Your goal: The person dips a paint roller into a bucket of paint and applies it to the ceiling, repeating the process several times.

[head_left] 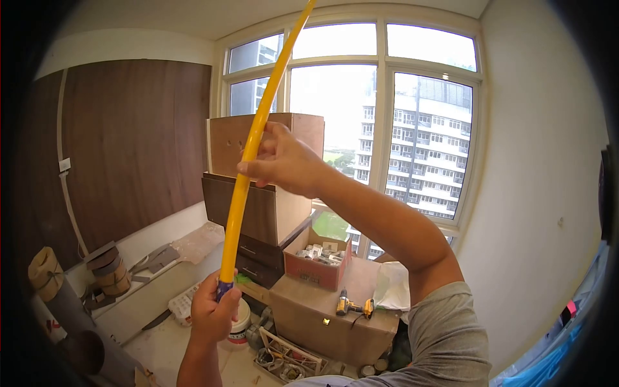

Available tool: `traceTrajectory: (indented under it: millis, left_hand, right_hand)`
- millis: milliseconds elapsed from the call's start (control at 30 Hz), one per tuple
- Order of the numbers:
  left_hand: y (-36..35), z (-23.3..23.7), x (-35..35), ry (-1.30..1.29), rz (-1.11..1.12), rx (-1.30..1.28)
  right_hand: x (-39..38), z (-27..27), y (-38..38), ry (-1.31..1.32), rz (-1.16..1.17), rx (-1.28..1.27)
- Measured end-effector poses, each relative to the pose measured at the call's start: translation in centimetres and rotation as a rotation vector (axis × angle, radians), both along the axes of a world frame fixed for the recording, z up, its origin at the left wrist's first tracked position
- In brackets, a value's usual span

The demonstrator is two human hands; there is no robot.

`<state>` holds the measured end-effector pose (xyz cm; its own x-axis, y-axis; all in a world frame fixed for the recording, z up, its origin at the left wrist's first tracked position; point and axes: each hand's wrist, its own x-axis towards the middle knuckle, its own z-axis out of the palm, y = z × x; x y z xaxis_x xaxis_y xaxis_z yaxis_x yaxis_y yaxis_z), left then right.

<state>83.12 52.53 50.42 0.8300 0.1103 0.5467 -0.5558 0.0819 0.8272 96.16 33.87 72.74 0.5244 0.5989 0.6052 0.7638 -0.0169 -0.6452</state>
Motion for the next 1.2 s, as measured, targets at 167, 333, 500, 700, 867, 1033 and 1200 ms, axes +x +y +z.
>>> traceTrajectory:
  millis: [167, 333, 500, 700, 867, 1033, 1200]
  left_hand:
    - [2.0, -1.5, -5.3, 0.003, 0.008, 0.013]
    - [1.9, -2.3, -8.7, 0.018, 0.012, 0.023]
    - [0.0, -1.1, -8.5, 0.023, -0.026, 0.011]
    - [-3.4, 0.8, -4.4, 0.041, -0.094, 0.018]
    - [-6.5, 2.9, 0.9, 0.040, -0.058, 0.072]
    - [-9.4, 4.9, 6.8, -0.022, -0.065, 0.133]
    - [-12.5, 6.8, 12.3, -0.028, -0.046, 0.161]
  right_hand:
    - [-5.7, -1.0, 1.1, -0.016, 0.021, -0.096]
    - [-8.6, -2.0, 0.5, 0.009, 0.026, -0.117]
    - [-8.2, -2.0, -1.1, -0.022, 0.029, -0.046]
    - [-4.7, -0.2, -4.2, -0.028, -0.082, -0.018]
    - [0.3, 1.5, -6.9, 0.019, -0.114, 0.016]
    - [6.5, 3.0, -9.4, 0.048, -0.123, 0.108]
    - [12.1, 4.6, -12.1, 0.093, -0.146, 0.133]
